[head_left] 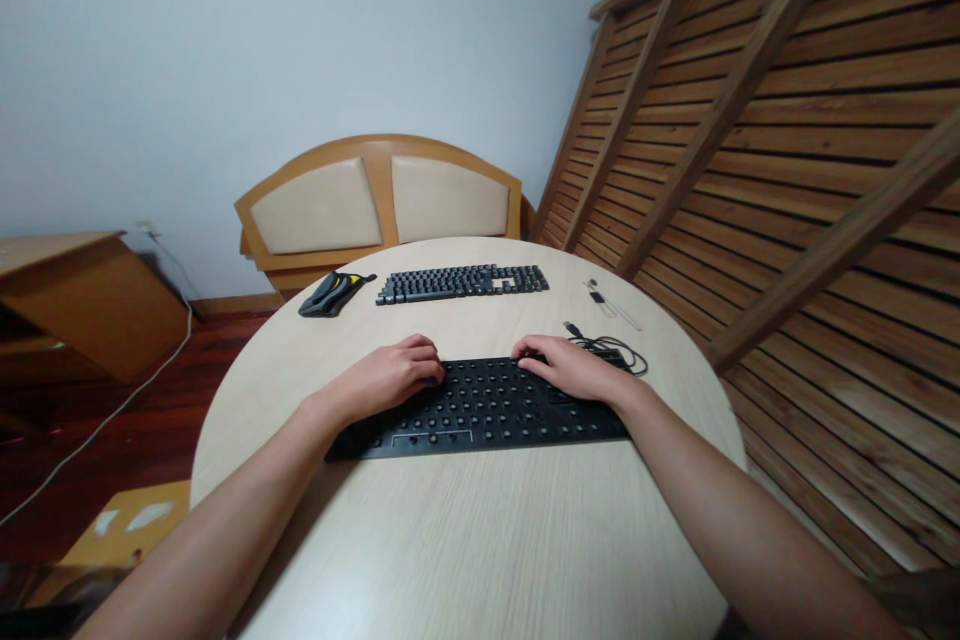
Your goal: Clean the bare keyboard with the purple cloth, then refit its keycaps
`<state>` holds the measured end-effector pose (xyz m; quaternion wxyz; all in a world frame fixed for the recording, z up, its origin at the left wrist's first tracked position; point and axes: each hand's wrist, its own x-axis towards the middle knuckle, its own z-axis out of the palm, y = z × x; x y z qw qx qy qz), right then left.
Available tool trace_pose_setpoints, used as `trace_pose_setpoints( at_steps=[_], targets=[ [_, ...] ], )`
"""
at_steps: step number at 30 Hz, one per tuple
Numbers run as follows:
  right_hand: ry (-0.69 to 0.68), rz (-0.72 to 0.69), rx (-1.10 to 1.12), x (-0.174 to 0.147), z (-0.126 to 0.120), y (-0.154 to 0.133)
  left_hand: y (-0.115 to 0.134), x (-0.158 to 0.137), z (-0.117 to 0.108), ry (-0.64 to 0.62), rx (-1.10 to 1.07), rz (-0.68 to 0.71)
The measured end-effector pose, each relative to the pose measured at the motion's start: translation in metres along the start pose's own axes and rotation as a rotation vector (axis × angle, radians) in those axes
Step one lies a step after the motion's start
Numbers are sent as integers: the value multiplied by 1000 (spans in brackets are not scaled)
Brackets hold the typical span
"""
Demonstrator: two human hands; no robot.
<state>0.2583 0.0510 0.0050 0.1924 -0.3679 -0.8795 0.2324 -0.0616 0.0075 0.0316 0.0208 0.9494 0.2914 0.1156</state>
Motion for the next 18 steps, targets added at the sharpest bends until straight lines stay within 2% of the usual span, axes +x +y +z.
trace_pose_setpoints(
  at_steps=[10, 18],
  targets=[
    [4, -5, 2, 0, 1, -1, 9, 5, 7, -39, -47, 37],
    [-5, 3, 2, 0, -1, -3, 11, 3, 5, -15, -192, 54]
  ],
)
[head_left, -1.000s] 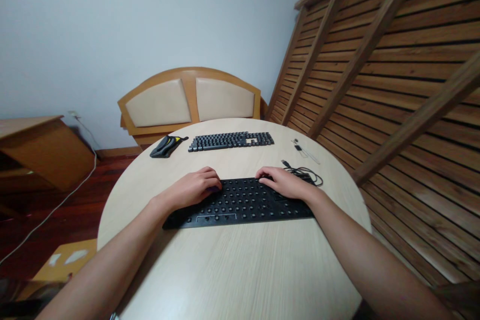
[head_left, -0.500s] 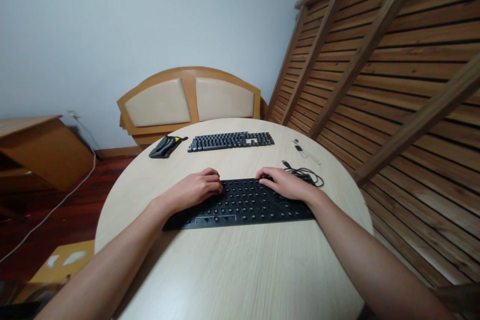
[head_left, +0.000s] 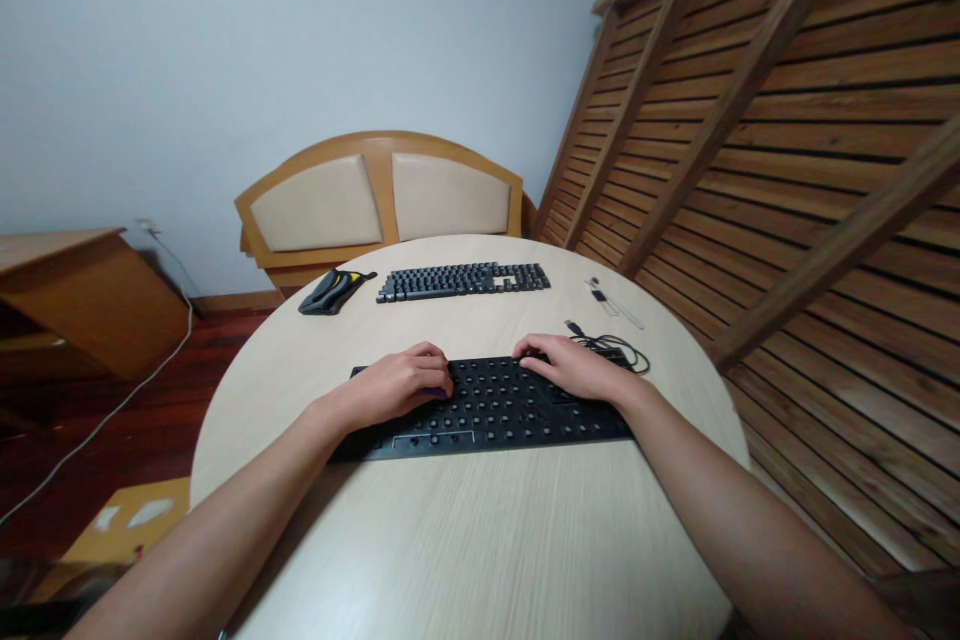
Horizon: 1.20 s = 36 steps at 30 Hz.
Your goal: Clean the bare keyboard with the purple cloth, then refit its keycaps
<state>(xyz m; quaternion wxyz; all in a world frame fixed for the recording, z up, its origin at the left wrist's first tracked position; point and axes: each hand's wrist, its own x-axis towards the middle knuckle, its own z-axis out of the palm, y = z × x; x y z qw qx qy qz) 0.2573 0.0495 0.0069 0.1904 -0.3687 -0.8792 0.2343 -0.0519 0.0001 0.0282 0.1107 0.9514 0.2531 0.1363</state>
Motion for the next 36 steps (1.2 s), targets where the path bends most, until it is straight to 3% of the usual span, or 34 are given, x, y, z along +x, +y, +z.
trace_pose_setpoints(
  at_steps=[22, 26, 29, 36],
  targets=[
    [-2, -13, 16, 0, 1, 3, 17, -1, 4, -1, -194, 109],
    [-5, -12, 18, 0, 0, 1, 2, -6, 1, 223, -215, -59],
    [-11, -11, 20, 0, 0, 1, -19, -14, 0, 380, -79, -192],
    [-22, 4, 14, -1, -2, 0, -43, -20, 2, 230, 40, -175]
  ],
)
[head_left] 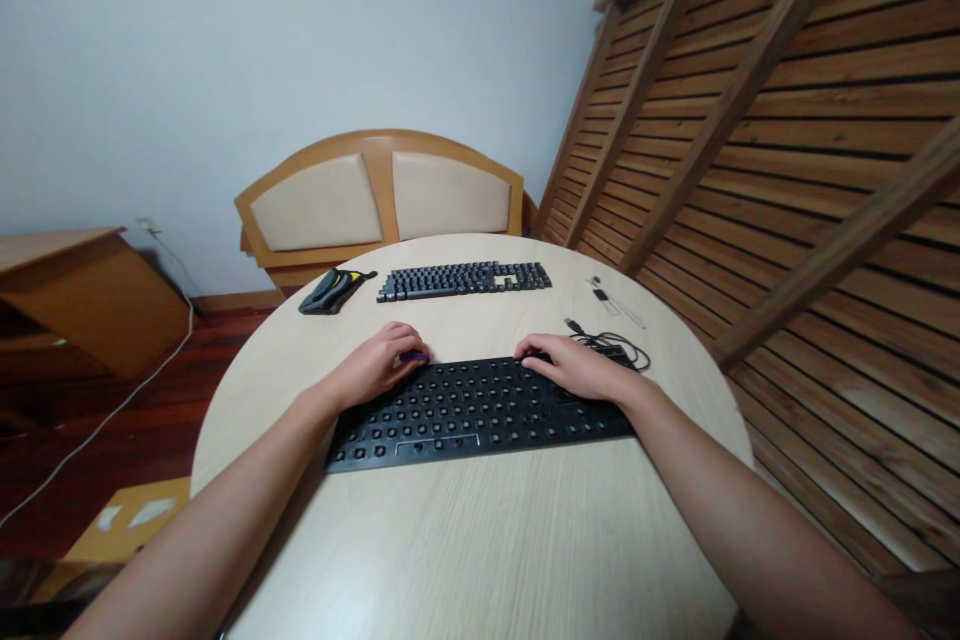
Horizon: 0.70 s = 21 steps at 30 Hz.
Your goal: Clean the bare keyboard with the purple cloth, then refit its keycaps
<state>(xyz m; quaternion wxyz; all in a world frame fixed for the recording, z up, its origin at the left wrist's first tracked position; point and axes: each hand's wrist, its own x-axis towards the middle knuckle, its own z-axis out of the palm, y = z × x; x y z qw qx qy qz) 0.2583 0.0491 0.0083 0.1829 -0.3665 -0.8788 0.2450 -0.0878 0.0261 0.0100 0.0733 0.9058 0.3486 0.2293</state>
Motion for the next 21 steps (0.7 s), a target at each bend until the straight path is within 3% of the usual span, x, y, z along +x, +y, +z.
trace_pose_setpoints(
  at_steps=[5, 21],
  targets=[
    [-7, 9, -4, 0, -1, -1, 7, 4, -2, -93, -39, 32],
    [-1, 8, -5, 0, -1, 0, 21, 10, -6, -120, 54, 54]
  ],
)
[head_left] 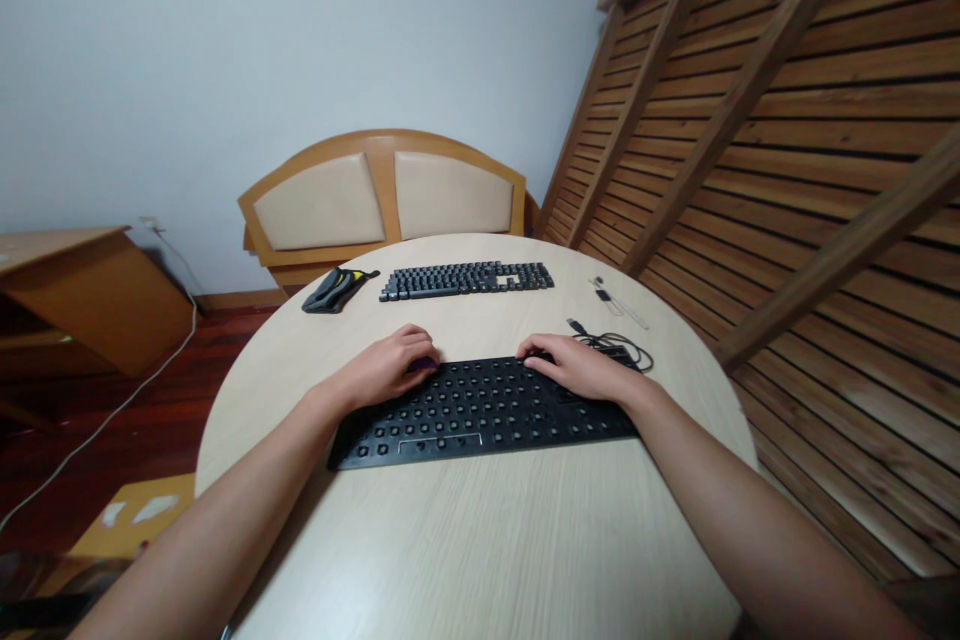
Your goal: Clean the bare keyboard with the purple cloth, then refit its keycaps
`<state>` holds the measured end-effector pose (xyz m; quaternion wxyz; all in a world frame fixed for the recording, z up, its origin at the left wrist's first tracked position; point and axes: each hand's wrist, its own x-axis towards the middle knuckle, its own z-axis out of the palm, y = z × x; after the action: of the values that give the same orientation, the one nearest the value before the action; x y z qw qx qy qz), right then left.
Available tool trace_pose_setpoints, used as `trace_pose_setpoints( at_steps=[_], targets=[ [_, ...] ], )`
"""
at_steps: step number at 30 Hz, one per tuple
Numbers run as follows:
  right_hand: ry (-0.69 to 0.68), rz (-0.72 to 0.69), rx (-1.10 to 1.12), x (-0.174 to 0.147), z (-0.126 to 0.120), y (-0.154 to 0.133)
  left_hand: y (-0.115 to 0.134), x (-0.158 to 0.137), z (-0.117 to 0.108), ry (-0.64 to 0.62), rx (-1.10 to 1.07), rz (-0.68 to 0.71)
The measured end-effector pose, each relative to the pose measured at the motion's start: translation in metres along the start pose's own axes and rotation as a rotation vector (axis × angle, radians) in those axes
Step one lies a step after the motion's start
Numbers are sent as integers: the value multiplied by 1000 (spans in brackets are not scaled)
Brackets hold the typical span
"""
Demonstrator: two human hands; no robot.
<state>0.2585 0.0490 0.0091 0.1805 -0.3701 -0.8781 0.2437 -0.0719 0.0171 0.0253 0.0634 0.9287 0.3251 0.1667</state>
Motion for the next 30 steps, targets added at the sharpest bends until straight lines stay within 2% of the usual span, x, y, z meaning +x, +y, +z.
trace_pose_setpoints(
  at_steps=[8, 30],
  targets=[
    [5, -15, -4, 0, 0, 0, 10, 2, 1, -29, 44, 47],
    [10, -14, 6, 1, 2, 4, 38, 6, 3, -100, -162, 151]
  ],
)
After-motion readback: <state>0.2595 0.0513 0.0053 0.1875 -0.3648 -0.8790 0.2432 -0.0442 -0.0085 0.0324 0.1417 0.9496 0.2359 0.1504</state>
